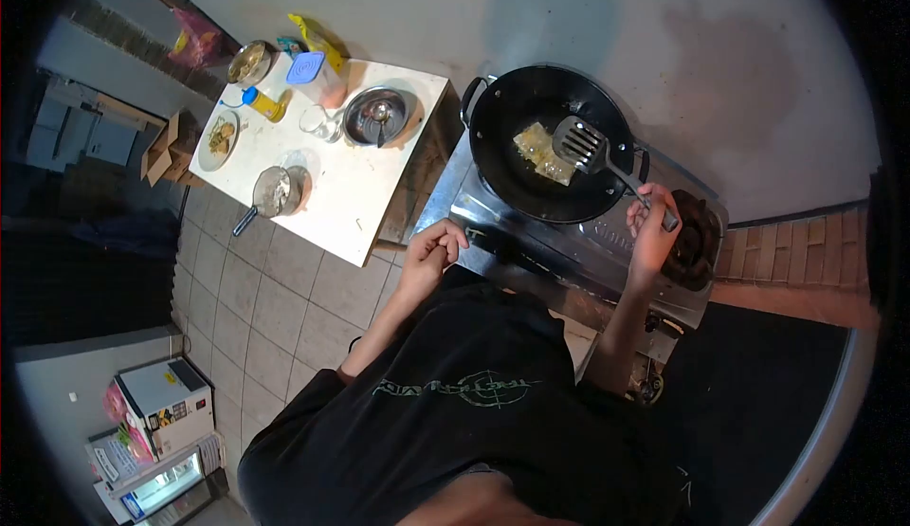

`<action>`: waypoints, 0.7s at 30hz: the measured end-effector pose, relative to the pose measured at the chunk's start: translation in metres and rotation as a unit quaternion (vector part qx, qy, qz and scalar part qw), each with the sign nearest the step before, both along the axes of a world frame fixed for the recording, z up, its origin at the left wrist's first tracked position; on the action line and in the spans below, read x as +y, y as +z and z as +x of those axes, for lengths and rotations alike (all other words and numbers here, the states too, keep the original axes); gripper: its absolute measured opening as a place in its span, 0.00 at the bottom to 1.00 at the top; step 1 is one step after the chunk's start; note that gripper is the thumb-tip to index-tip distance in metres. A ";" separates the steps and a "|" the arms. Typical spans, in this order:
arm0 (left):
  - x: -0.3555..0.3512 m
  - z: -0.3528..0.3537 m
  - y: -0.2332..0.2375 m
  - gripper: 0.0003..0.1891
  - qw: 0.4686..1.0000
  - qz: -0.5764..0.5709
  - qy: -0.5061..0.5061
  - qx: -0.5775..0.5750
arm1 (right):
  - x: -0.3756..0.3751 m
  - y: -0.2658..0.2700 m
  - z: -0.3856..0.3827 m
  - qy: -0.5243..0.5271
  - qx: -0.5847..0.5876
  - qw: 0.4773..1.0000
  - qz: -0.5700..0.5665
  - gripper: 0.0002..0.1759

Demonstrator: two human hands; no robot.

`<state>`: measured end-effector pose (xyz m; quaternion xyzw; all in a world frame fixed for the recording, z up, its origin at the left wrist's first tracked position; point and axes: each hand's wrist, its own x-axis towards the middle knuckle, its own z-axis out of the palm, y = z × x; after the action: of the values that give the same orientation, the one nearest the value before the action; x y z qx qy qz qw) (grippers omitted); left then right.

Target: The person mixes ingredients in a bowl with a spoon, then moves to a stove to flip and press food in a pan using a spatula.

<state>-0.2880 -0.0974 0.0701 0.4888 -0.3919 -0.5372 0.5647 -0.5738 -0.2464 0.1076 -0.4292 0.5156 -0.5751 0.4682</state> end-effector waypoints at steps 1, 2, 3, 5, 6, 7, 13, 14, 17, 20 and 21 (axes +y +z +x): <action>-0.005 0.004 0.003 0.20 1.000 -0.003 -0.005 0.001 | -0.002 0.001 0.001 0.001 0.018 1.000 -0.017 0.16; -0.010 0.008 0.007 0.20 1.000 -0.009 0.000 -0.010 | -0.005 0.003 0.002 -0.003 0.020 1.000 -0.019 0.16; -0.014 0.012 0.011 0.19 1.000 -0.015 0.006 -0.021 | -0.009 0.005 0.003 0.002 0.067 0.997 -0.038 0.16; -0.019 0.020 0.015 0.18 1.000 -0.019 0.007 -0.014 | -0.020 0.008 0.008 0.003 0.116 0.992 -0.057 0.15; -0.020 0.024 0.014 0.18 0.999 -0.030 0.007 -0.017 | -0.030 0.007 0.011 0.016 0.177 0.982 -0.064 0.15; -0.022 0.028 0.013 0.17 0.999 -0.041 0.005 -0.019 | -0.041 0.007 0.013 0.026 0.236 0.969 -0.070 0.15; -0.033 0.039 0.003 0.17 0.998 -0.053 -0.037 -0.009 | -0.091 0.025 0.028 0.099 0.378 0.919 -0.057 0.18; -0.036 0.042 0.002 0.18 0.998 -0.050 -0.039 -0.012 | -0.097 0.024 0.029 0.120 0.364 0.923 -0.038 0.19; -0.044 0.049 -0.003 0.17 0.997 -0.063 -0.044 -0.008 | -0.106 0.034 0.037 0.136 0.385 0.912 -0.044 0.19; -0.050 0.054 -0.006 0.17 0.997 -0.064 -0.042 -0.005 | -0.118 0.036 0.039 0.141 0.399 0.905 -0.041 0.19; -0.050 0.057 -0.009 0.17 0.997 -0.061 -0.042 -0.002 | -0.124 0.031 0.038 0.141 0.401 0.904 -0.038 0.19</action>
<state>-0.2314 -0.1471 0.0613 0.4372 -0.4456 -0.5345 0.5697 -0.5359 -0.3700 0.1386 -0.7093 0.5715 -0.3018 0.2815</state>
